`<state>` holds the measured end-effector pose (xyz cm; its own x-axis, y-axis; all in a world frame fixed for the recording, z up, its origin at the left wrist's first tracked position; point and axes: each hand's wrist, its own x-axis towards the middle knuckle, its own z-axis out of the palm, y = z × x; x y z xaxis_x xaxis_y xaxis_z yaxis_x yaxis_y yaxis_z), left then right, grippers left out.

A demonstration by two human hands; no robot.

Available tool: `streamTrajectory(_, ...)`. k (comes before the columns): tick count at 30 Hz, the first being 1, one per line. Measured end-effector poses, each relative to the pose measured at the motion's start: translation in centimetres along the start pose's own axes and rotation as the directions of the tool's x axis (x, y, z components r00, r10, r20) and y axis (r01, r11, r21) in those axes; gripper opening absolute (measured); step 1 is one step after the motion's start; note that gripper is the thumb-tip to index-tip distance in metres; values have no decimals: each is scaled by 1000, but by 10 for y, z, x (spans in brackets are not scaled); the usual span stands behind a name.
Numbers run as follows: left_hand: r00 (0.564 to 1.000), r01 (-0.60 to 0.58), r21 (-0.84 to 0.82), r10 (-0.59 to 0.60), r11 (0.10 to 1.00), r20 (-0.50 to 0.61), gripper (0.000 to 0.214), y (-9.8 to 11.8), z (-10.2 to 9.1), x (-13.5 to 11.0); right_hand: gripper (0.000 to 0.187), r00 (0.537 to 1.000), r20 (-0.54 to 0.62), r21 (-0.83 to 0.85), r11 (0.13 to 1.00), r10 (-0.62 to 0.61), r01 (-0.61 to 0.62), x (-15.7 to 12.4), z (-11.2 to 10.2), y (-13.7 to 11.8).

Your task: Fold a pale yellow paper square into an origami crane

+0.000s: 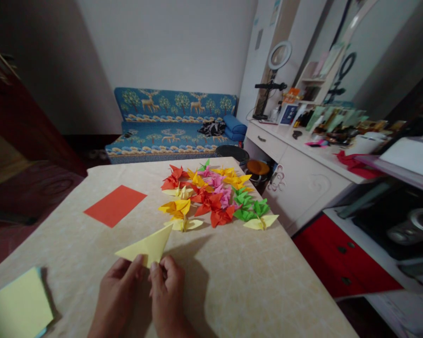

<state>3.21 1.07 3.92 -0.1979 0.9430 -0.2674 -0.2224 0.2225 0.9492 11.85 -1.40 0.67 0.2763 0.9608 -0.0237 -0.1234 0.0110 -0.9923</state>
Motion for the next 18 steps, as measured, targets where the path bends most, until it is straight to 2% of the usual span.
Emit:
streamTrajectory(2, 995, 48, 35, -51, 998, 86, 34, 3, 5, -3, 29, 1000, -11, -24, 1000, -6, 5, 0, -1, -1)
streamTrajectory(5, 993, 60, 60, -66, 996, 102, 34, 3, 7, -5, 30, 1000, -9, -31, 1000, -1, 1, -1, -1, 0)
streamTrajectory(12, 996, -3, 51, 7, 999, -93, 33, 0, -2, -1, 27, 999, 33, 0, 1000, 5, -5, 0, 1, 0)
streamTrajectory(18, 976, -108, 64, 118, 992, -181, 33, 9, -3, 0, 27, 999, 23, 24, 999, 28, -28, 0, 2, -2)
